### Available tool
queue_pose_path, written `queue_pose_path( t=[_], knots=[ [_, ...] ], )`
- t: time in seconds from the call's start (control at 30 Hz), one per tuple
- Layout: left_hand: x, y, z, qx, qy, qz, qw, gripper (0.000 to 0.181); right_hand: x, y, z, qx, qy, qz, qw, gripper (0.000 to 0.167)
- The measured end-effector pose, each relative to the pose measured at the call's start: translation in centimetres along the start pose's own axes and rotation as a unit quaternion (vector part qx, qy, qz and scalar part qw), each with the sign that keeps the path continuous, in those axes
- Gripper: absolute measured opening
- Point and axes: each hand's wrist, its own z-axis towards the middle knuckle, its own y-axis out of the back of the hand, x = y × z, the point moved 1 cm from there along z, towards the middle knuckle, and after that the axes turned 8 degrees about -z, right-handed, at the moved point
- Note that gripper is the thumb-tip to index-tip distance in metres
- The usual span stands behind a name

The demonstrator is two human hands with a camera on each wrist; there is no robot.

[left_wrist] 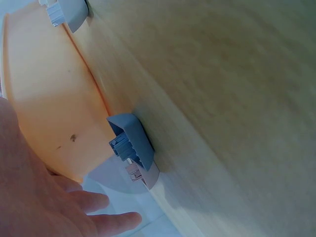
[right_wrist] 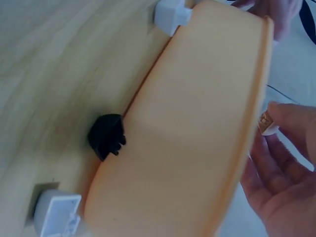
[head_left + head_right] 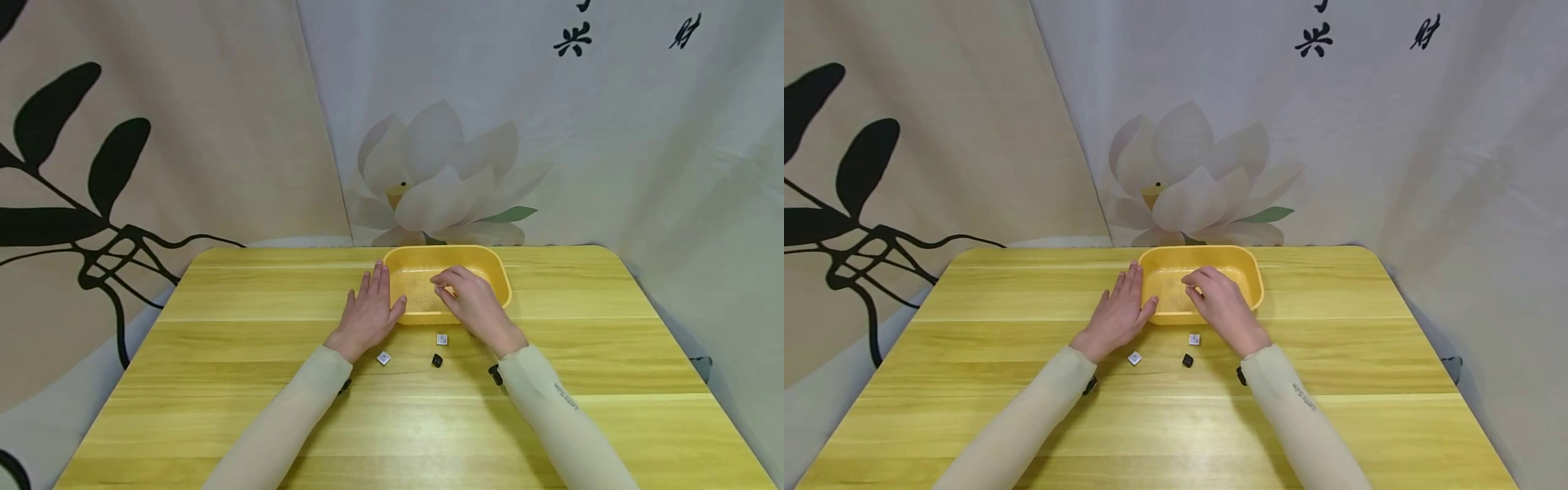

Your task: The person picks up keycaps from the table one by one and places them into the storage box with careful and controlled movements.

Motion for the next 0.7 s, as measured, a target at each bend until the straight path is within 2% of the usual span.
queue_pose_path(
  t=[0.2,0.53,0.7],
  knots=[
    [0.0,0.1,0.0,0.0,0.001,-0.002,1.0,0.08,-0.5,-1.1,1.0,0.035,-0.031,-0.008,0.9989,0.015],
    [-0.1,0.1,0.0,0.006,0.006,0.003,1.0,0.08,-0.7,-2.3,2.1,0.083,-0.042,-0.022,0.9954,0.015],
    [-0.1,0.2,0.0,-0.001,0.002,0.001,1.0,0.08,-0.8,-2.7,2.5,0.116,-0.057,-0.021,0.9914,0.018]
  ],
)
